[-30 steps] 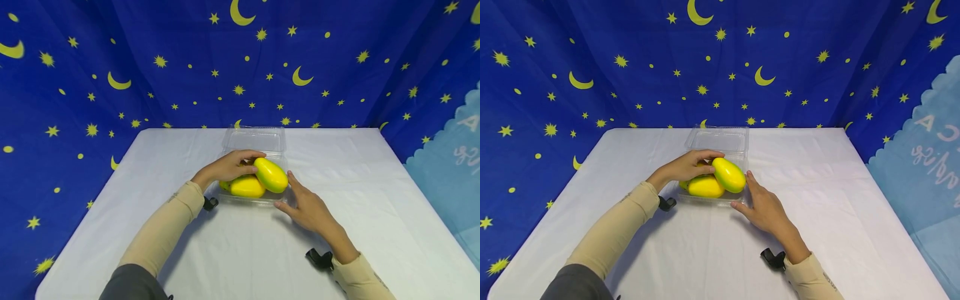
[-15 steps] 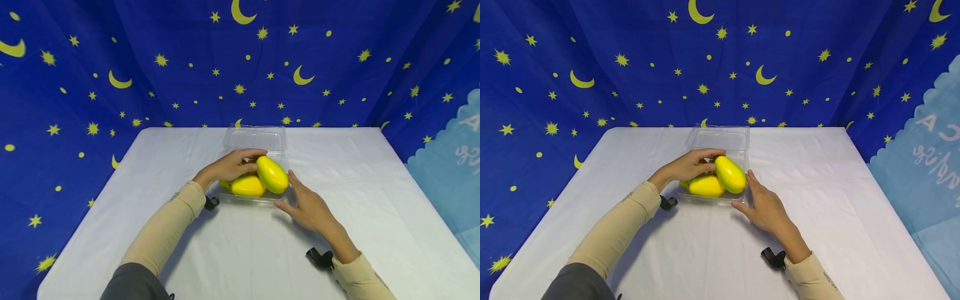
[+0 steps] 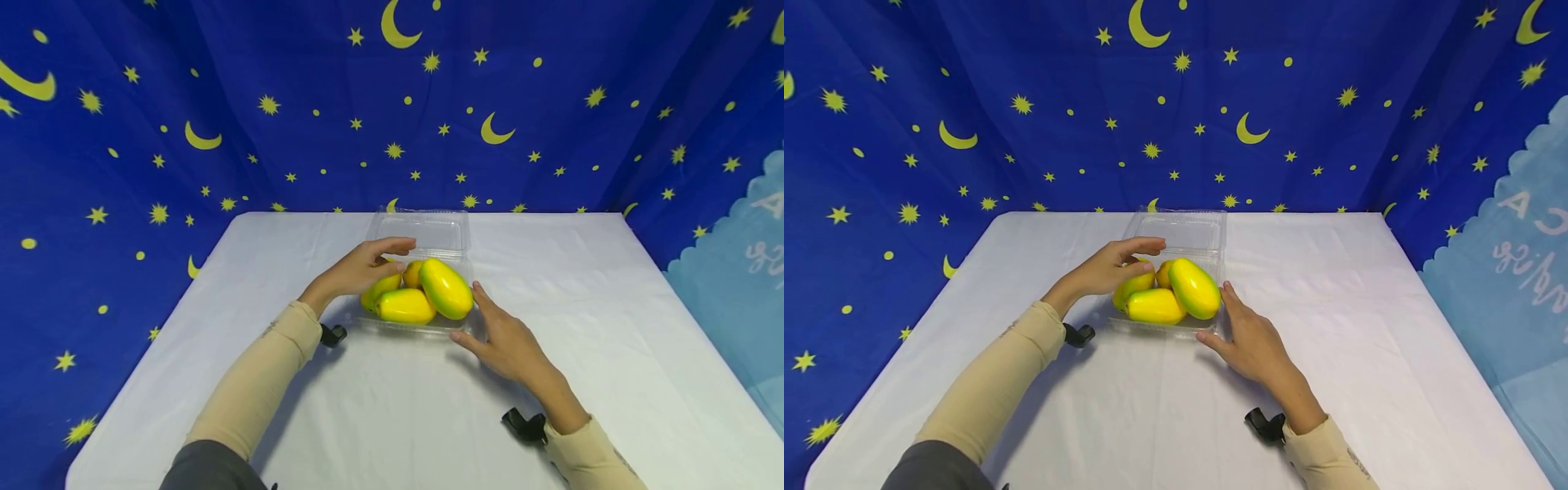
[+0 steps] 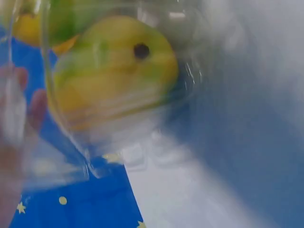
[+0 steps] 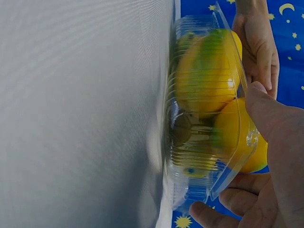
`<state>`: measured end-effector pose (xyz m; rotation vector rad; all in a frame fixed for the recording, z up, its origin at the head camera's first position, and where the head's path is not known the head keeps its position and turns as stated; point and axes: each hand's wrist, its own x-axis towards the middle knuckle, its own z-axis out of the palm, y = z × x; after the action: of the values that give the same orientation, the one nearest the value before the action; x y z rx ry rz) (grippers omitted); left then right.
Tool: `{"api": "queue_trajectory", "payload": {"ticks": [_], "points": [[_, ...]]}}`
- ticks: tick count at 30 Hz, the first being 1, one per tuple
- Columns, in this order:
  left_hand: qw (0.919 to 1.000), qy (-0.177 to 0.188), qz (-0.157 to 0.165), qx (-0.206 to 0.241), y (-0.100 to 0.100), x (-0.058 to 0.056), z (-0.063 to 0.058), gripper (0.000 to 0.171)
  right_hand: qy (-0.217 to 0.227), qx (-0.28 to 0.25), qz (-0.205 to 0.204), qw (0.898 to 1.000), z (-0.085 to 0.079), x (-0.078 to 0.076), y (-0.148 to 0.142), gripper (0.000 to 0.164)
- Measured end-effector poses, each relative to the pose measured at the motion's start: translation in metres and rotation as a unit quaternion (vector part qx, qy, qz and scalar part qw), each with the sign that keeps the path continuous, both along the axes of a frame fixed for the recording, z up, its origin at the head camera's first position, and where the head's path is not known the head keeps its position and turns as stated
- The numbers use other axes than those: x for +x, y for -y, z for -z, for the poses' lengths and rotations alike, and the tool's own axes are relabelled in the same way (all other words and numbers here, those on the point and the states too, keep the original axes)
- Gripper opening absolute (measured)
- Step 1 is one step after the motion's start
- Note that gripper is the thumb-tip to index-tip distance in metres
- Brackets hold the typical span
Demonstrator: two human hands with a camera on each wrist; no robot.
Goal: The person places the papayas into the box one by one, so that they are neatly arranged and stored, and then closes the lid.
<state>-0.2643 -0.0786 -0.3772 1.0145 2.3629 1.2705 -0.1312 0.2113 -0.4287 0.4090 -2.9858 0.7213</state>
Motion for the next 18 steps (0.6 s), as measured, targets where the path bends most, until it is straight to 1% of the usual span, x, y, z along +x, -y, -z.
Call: {"api": "queue_trajectory", "payload": {"ticks": [3,6,10,14,18], "points": [[0.9999,-0.013,-0.012,0.001,0.007,-0.001,0.000,0.049,0.001,0.001,0.002,1.000,0.000,0.000,0.001,0.104],[0.9994,-0.026,-0.021,0.008,0.011,-0.005,0.001,0.048,0.003,0.001,0.004,1.000,0.002,0.000,0.000,0.103],[0.9979,-0.035,-0.048,0.025,0.019,-0.011,0.004,0.046,-0.001,0.000,0.004,1.000,0.004,0.000,-0.001,0.103],[0.9942,-0.037,-0.098,0.026,0.028,-0.018,0.009,0.047,-0.003,-0.003,0.001,1.000,0.004,0.000,-0.002,0.104],[0.9877,-0.034,-0.152,0.016,0.036,-0.024,0.016,0.049,-0.004,-0.002,0.001,1.000,0.004,-0.001,-0.001,0.104]]}}
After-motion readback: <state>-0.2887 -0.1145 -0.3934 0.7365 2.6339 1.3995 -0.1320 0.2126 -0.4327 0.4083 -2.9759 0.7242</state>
